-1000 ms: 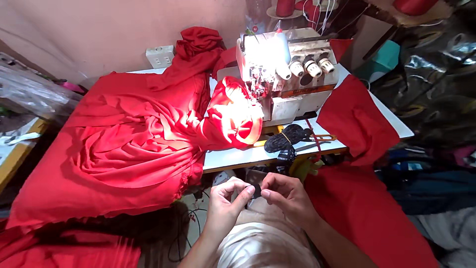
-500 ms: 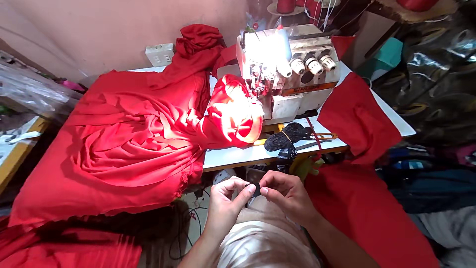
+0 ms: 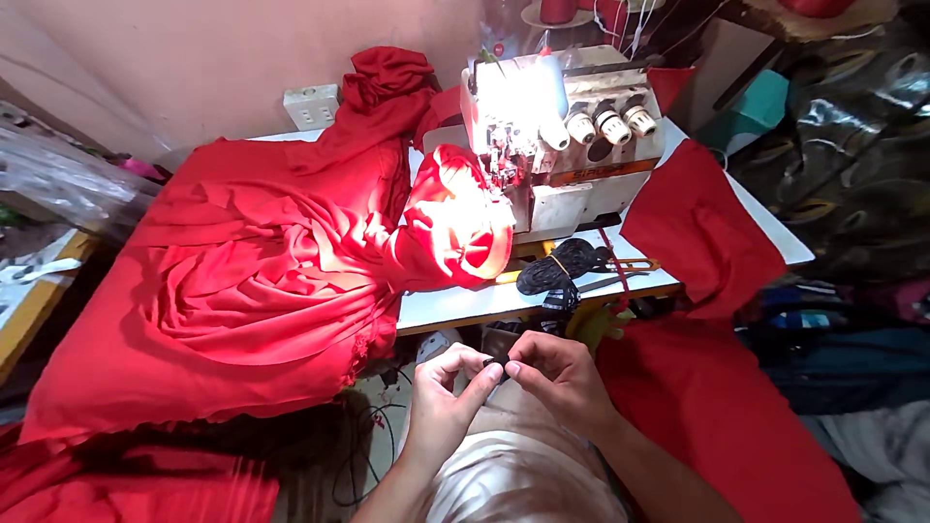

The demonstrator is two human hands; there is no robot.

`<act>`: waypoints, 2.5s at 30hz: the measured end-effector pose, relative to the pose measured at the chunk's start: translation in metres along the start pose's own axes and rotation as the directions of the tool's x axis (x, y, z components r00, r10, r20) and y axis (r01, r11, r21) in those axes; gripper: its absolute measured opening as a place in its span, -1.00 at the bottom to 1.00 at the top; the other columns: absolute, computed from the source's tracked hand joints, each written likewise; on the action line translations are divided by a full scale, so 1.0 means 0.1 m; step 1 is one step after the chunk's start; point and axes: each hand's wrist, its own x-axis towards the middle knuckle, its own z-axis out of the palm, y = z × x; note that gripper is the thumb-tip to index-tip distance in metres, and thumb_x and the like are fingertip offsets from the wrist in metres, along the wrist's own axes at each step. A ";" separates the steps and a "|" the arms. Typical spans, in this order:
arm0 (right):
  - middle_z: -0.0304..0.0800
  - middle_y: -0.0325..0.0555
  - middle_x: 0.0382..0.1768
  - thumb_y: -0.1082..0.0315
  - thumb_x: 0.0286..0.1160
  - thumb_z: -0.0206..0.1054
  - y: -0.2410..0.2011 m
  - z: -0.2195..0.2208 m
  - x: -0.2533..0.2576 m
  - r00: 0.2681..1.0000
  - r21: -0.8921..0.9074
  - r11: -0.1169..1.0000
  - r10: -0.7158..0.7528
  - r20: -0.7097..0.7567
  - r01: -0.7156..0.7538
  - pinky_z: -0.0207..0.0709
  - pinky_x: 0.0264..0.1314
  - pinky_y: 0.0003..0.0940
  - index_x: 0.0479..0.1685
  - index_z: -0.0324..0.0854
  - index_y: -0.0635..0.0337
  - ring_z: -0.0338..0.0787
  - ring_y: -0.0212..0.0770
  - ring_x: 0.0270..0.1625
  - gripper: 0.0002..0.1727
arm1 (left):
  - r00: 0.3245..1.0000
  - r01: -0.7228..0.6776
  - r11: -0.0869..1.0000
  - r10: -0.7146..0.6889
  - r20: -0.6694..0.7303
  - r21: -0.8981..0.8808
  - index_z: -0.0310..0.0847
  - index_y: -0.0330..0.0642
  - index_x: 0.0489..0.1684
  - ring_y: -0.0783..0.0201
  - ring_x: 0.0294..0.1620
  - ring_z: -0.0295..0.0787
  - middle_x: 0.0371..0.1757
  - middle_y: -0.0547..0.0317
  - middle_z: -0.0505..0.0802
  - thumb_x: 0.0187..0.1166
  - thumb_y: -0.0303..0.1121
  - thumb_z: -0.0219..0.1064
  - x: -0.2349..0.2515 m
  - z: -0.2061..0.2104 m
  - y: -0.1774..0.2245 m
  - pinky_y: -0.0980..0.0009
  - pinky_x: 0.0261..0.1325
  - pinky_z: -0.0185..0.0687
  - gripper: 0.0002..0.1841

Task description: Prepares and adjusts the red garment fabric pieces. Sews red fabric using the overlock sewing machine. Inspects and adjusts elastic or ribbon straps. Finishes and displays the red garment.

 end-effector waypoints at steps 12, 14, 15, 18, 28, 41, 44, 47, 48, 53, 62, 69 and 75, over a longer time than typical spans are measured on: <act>0.74 -0.13 -0.28 0.22 0.49 0.36 -0.01 -0.09 0.11 0.980 -0.223 0.957 -0.163 0.117 0.186 0.47 -0.22 -0.80 -0.16 0.74 0.35 0.61 -0.61 -0.28 -0.70 | 0.993 -0.109 0.983 0.100 0.064 0.150 0.79 -0.18 -0.51 0.60 -0.17 0.76 -0.35 0.38 0.85 0.39 -0.41 0.47 -0.03 -0.03 -0.04 0.67 -0.02 0.68 -0.90; 0.76 -0.06 -0.17 0.21 0.43 0.37 -0.06 -0.16 0.19 0.956 -0.291 0.924 -0.186 0.226 0.249 0.54 -0.02 -0.68 -0.15 0.80 0.24 0.68 -0.46 -0.09 -0.73 | 0.975 -0.214 0.936 0.188 0.118 0.280 0.79 -0.20 -0.52 0.59 -0.10 0.76 -0.35 0.33 0.86 0.36 -0.39 0.47 -0.02 -0.05 -0.03 0.69 0.05 0.64 -0.89; 0.76 -0.07 -0.13 0.21 0.41 0.37 -0.09 -0.20 0.23 0.943 -0.312 0.910 -0.187 0.276 0.272 0.54 0.09 -0.59 -0.19 0.82 0.18 0.70 -0.39 0.01 -0.76 | 0.962 -0.266 0.902 0.228 0.149 0.339 0.78 -0.20 -0.51 0.57 -0.09 0.76 -0.35 0.30 0.86 0.35 -0.38 0.45 -0.01 -0.06 -0.03 0.69 0.07 0.62 -0.88; 0.76 -0.09 -0.11 0.25 0.34 0.43 -0.17 -0.26 0.30 0.912 -0.342 0.885 -0.183 0.368 0.315 0.51 0.16 -0.54 -0.35 0.81 0.12 0.68 -0.33 0.08 -0.86 | 0.927 -0.370 0.814 0.296 0.228 0.448 0.77 -0.16 -0.52 0.49 -0.08 0.75 -0.37 0.28 0.86 0.34 -0.35 0.42 0.01 -0.07 0.01 0.62 0.08 0.55 -0.89; 0.75 -0.16 -0.05 0.20 0.62 0.35 -0.22 -0.56 0.51 0.915 -0.558 0.743 -0.395 0.082 0.370 0.51 0.25 -0.59 -0.22 0.83 0.02 0.66 -0.42 0.13 -0.82 | 0.693 -0.669 0.030 0.387 0.609 0.742 0.78 -0.09 0.27 0.01 0.39 0.70 0.28 0.03 0.86 0.70 0.06 0.07 0.78 -0.05 0.30 0.10 0.50 0.39 -0.48; 0.86 -0.03 -0.23 0.34 0.49 0.35 0.24 -0.42 1.41 0.750 -0.897 0.255 -0.651 0.117 0.362 0.52 0.01 -0.14 -0.31 0.90 0.07 0.78 -0.03 -0.08 -0.82 | 0.701 -0.611 -0.169 0.340 0.627 0.774 0.87 -0.15 -0.34 -0.08 -0.14 0.83 -0.25 -0.04 0.89 0.49 -0.06 0.14 1.44 -0.24 1.19 0.03 -0.17 0.58 -0.58; 0.85 -0.04 -0.30 0.29 0.45 0.33 0.20 -0.32 1.35 0.828 -0.894 0.351 -0.560 0.037 0.278 0.57 -0.14 -0.20 -0.32 0.90 0.07 0.79 -0.04 -0.20 -0.80 | 0.705 -0.663 0.026 0.361 0.611 0.749 0.80 -0.09 -0.52 0.10 -0.30 0.72 -0.42 0.09 0.84 0.56 -0.12 0.17 1.44 -0.15 1.13 0.19 -0.18 0.45 -0.63; 0.84 -0.03 -0.32 0.19 0.50 0.27 0.17 -0.28 1.25 0.892 -0.911 0.359 -0.451 0.022 0.204 0.55 -0.32 -0.22 -0.15 0.91 0.11 0.79 -0.05 -0.30 -0.70 | 0.741 -0.664 0.186 0.294 0.604 0.724 0.85 -0.08 -0.44 0.16 -0.33 0.66 -0.46 0.13 0.84 0.58 -0.19 0.22 1.30 -0.02 1.06 0.25 -0.11 0.38 -0.69; 0.82 -0.05 -0.38 0.20 0.49 0.25 0.19 -0.27 1.22 0.901 -0.919 0.346 -0.433 0.024 0.191 0.51 -0.42 -0.24 -0.11 0.90 0.13 0.77 -0.07 -0.39 -0.68 | 0.750 -0.658 0.219 0.276 0.601 0.720 0.86 -0.09 -0.43 0.17 -0.33 0.67 -0.46 0.13 0.84 0.57 -0.23 0.25 1.26 0.01 1.04 0.27 -0.11 0.39 -0.72; 0.69 -0.09 -0.59 0.32 0.30 0.23 0.18 -0.24 1.17 0.927 -0.927 0.325 -0.370 0.059 0.189 0.36 -0.61 -0.30 -0.08 0.88 0.22 0.67 -0.12 -0.60 -0.65 | 0.747 -0.665 0.306 0.260 0.612 0.682 0.89 -0.18 -0.36 0.19 -0.16 0.73 -0.40 0.08 0.87 0.56 -0.32 0.32 1.19 0.06 0.92 0.35 0.12 0.43 -0.78; 0.65 -0.09 -0.59 0.23 0.39 0.27 0.29 -0.33 1.21 0.947 -0.894 0.395 -0.308 0.088 0.211 0.35 -0.64 -0.30 0.09 0.87 0.05 0.65 -0.10 -0.62 -0.63 | 0.752 -0.659 0.321 0.268 0.602 0.680 0.87 -0.23 -0.27 0.20 -0.27 0.60 -0.45 0.05 0.77 0.58 -0.34 0.34 1.14 0.03 0.89 0.37 0.03 0.36 -0.80; 0.72 0.00 -0.46 0.22 0.43 0.34 0.28 -0.45 1.26 0.958 -0.862 0.443 -0.246 0.146 0.245 0.42 -0.62 -0.24 0.29 0.81 -0.10 0.70 -0.03 -0.57 -0.58 | 0.746 -0.666 0.322 0.261 0.613 0.673 0.85 -0.25 -0.23 0.22 -0.29 0.54 -0.46 0.06 0.72 0.60 -0.33 0.35 1.12 0.00 0.90 0.38 -0.02 0.30 -0.80; 0.70 -0.04 -0.48 0.21 0.41 0.35 0.29 -0.48 1.31 0.946 -0.874 0.406 -0.283 0.159 0.268 0.33 -0.64 -0.30 0.20 0.85 -0.13 0.67 -0.08 -0.58 -0.62 | 0.736 -0.677 0.328 0.265 0.623 0.660 0.85 -0.27 -0.23 0.22 -0.34 0.50 -0.46 0.05 0.71 0.61 -0.34 0.35 1.12 0.03 0.90 0.39 -0.05 0.28 -0.80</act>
